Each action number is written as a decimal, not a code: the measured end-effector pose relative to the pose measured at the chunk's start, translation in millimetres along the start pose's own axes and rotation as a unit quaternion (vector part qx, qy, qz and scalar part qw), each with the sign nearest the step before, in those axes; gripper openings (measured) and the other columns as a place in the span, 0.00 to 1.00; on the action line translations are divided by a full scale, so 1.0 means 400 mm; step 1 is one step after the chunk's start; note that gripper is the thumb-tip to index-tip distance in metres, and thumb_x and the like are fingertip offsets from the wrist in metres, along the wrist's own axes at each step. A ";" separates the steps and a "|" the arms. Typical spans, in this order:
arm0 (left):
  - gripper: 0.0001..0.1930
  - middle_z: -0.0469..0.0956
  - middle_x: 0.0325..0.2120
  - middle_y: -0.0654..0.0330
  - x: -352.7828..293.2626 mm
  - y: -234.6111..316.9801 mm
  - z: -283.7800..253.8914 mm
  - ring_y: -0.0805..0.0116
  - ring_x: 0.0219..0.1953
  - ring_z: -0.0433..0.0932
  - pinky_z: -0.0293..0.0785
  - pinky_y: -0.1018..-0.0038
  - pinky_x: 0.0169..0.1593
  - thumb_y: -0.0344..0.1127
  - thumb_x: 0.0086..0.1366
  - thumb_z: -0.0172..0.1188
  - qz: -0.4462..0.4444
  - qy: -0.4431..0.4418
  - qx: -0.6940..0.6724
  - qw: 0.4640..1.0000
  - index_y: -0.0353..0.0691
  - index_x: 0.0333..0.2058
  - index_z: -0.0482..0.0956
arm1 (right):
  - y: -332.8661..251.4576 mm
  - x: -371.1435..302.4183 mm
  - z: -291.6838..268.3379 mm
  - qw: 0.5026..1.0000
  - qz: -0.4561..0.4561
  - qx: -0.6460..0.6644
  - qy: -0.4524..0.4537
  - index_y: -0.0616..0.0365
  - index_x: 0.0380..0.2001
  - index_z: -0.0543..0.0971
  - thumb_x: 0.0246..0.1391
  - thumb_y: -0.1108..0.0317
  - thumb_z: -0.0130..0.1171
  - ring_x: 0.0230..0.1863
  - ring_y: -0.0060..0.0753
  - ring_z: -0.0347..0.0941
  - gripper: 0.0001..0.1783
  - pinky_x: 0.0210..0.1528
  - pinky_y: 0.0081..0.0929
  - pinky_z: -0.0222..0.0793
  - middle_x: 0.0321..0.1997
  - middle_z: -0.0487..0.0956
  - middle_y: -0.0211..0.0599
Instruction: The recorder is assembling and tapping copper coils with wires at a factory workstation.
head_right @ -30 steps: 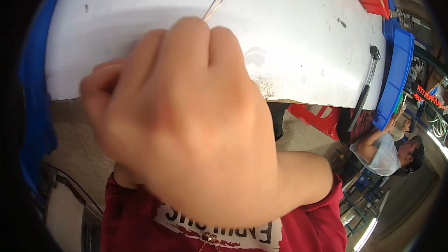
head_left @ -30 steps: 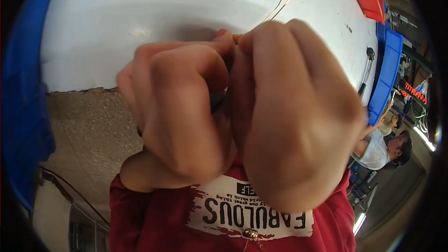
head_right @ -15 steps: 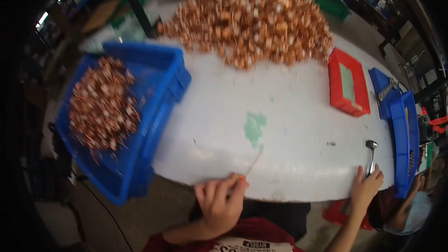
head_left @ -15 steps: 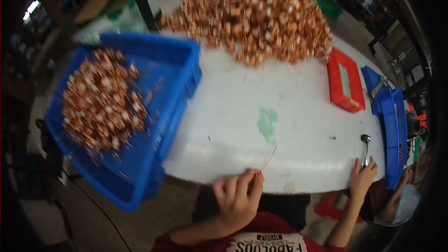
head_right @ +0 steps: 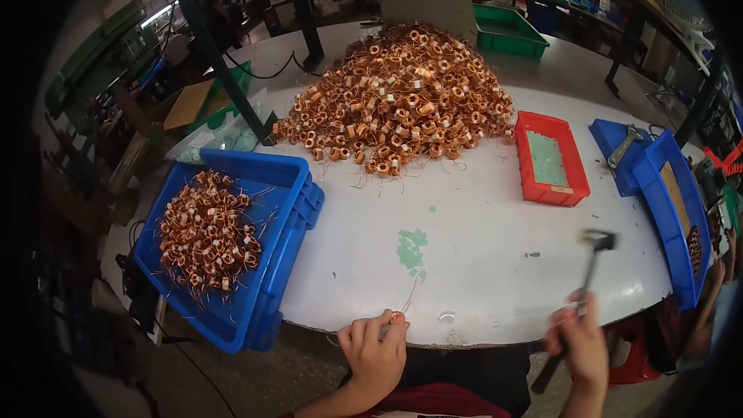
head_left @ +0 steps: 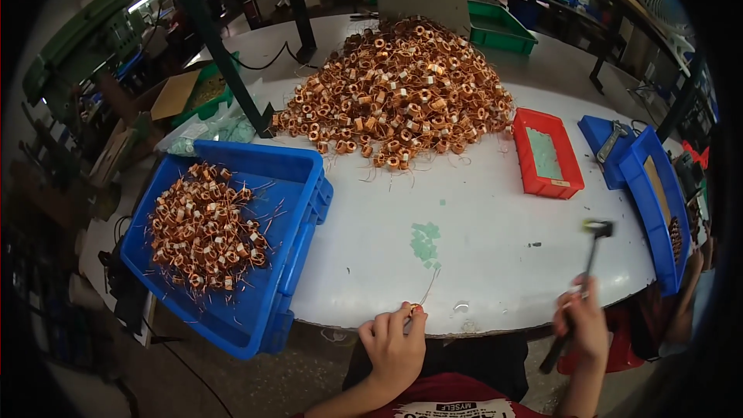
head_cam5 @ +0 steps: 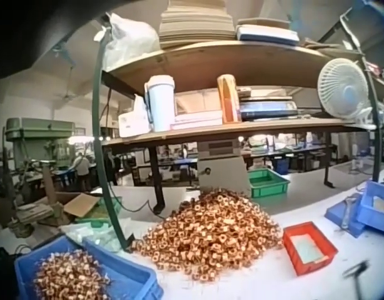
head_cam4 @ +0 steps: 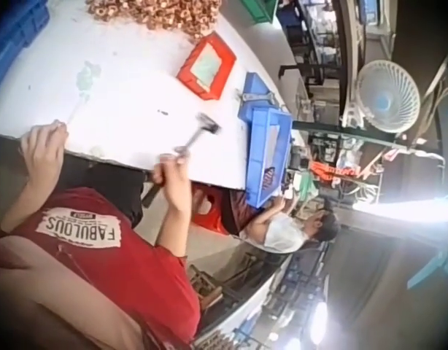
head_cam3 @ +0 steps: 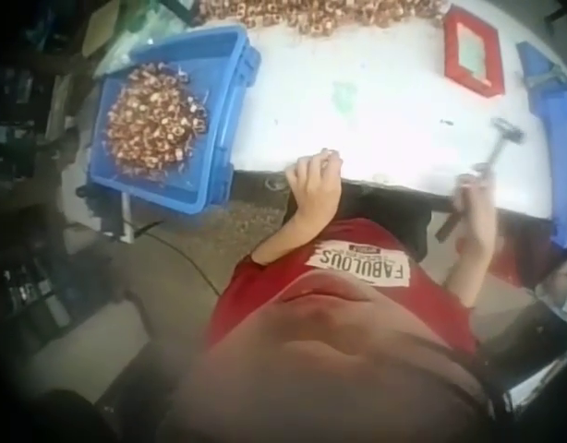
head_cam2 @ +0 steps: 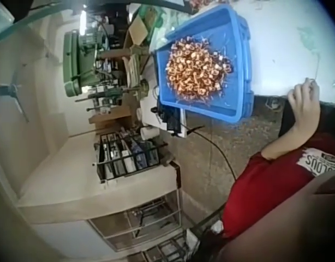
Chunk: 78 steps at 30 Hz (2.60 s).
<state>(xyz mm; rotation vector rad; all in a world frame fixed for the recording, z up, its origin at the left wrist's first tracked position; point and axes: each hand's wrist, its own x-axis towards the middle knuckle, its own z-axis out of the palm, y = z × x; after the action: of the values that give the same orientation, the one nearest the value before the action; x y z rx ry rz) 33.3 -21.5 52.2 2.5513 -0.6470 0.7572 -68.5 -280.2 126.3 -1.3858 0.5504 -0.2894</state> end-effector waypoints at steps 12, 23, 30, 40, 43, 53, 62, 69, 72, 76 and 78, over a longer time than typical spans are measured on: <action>0.33 0.76 0.29 0.60 0.008 -0.019 0.006 0.65 0.29 0.70 0.64 0.66 0.42 0.26 0.51 0.65 -0.118 0.017 -0.139 0.983 0.25 0.56 0.62 | 0.018 -0.102 0.319 0.904 0.014 -0.355 -0.240 0.62 0.34 0.73 0.61 0.70 0.44 0.18 0.22 0.57 0.09 0.22 0.22 0.55 0.17 0.68 0.29; 0.36 0.78 0.32 0.59 -0.012 -0.013 0.031 0.68 0.30 0.69 0.64 0.66 0.43 0.23 0.46 0.67 -0.138 0.043 -0.180 0.973 0.25 0.55 0.63 | 0.044 -0.108 0.356 0.853 0.051 -0.490 -0.174 0.61 0.26 0.68 0.65 0.63 0.41 0.16 0.26 0.55 0.16 0.20 0.26 0.54 0.15 0.66 0.32; 0.36 0.77 0.32 0.59 -0.020 -0.017 0.038 0.68 0.31 0.69 0.64 0.66 0.43 0.22 0.44 0.67 -0.136 0.055 -0.182 0.972 0.26 0.54 0.64 | 0.039 -0.123 0.355 0.860 -0.006 -0.486 -0.157 0.62 0.25 0.67 0.65 0.62 0.40 0.15 0.27 0.54 0.17 0.20 0.28 0.54 0.15 0.66 0.34; 0.36 0.77 0.33 0.59 -0.012 -0.017 0.030 0.68 0.31 0.70 0.64 0.65 0.44 0.23 0.43 0.68 -0.149 0.034 -0.190 0.970 0.26 0.53 0.65 | 0.057 -0.110 0.352 0.831 -0.014 -0.532 -0.161 0.62 0.26 0.68 0.65 0.61 0.40 0.15 0.28 0.55 0.17 0.20 0.28 0.55 0.15 0.66 0.35; 0.35 0.79 0.32 0.61 -0.006 -0.020 0.027 0.69 0.30 0.71 0.65 0.67 0.46 0.23 0.44 0.67 -0.155 0.021 -0.180 0.971 0.28 0.53 0.64 | 0.061 -0.105 0.355 0.802 0.011 -0.573 -0.169 0.62 0.27 0.68 0.65 0.61 0.40 0.15 0.29 0.57 0.17 0.20 0.27 0.56 0.15 0.67 0.36; 0.35 0.77 0.33 0.60 -0.013 -0.019 0.034 0.68 0.31 0.71 0.64 0.66 0.45 0.23 0.42 0.67 -0.152 0.027 -0.182 0.971 0.29 0.52 0.65 | 0.102 -0.114 0.333 0.791 -0.040 -0.590 -0.153 0.61 0.28 0.68 0.60 0.65 0.47 0.13 0.48 0.64 0.10 0.18 0.38 0.60 0.17 0.70 0.46; 0.34 0.77 0.33 0.59 -0.020 -0.021 0.039 0.66 0.31 0.70 0.64 0.64 0.43 0.23 0.42 0.67 -0.141 0.032 -0.184 0.972 0.29 0.51 0.65 | 0.101 -0.114 0.338 0.755 -0.053 -0.630 -0.171 0.60 0.28 0.67 0.58 0.67 0.51 0.13 0.52 0.65 0.09 0.16 0.41 0.61 0.18 0.71 0.46; 0.34 0.77 0.33 0.60 -0.013 -0.021 0.029 0.66 0.31 0.71 0.64 0.64 0.43 0.23 0.42 0.68 -0.148 0.016 -0.191 0.970 0.29 0.51 0.66 | 0.085 -0.113 0.333 0.752 -0.084 -0.629 -0.180 0.61 0.29 0.67 0.57 0.69 0.52 0.13 0.51 0.66 0.07 0.16 0.40 0.62 0.18 0.72 0.44; 0.34 0.77 0.33 0.60 -0.015 -0.022 0.033 0.66 0.31 0.71 0.64 0.64 0.43 0.23 0.41 0.68 -0.155 0.023 -0.195 0.968 0.29 0.51 0.66 | 0.075 -0.105 0.334 0.772 -0.086 -0.608 -0.163 0.61 0.29 0.67 0.56 0.69 0.52 0.13 0.51 0.66 0.07 0.16 0.39 0.62 0.18 0.72 0.44; 0.34 0.77 0.33 0.60 -0.013 -0.025 0.035 0.66 0.31 0.71 0.64 0.64 0.43 0.23 0.41 0.68 -0.164 0.024 -0.205 0.965 0.29 0.51 0.66 | 0.090 -0.098 0.335 0.778 -0.092 -0.602 -0.153 0.61 0.29 0.67 0.56 0.69 0.52 0.13 0.50 0.66 0.07 0.16 0.39 0.62 0.18 0.72 0.44; 0.34 0.77 0.33 0.61 -0.009 -0.027 0.032 0.67 0.31 0.71 0.64 0.64 0.44 0.24 0.42 0.68 -0.170 0.017 -0.215 0.962 0.29 0.51 0.66 | 0.115 -0.095 0.334 0.750 -0.101 -0.632 -0.167 0.61 0.29 0.67 0.56 0.70 0.52 0.13 0.49 0.65 0.07 0.16 0.38 0.62 0.18 0.71 0.44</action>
<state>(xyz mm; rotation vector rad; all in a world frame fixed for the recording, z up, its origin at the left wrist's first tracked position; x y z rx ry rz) 41.8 -17.9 37.5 2.1607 -0.3049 0.4767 -35.8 -140.0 100.5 -2.7661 0.2418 0.2565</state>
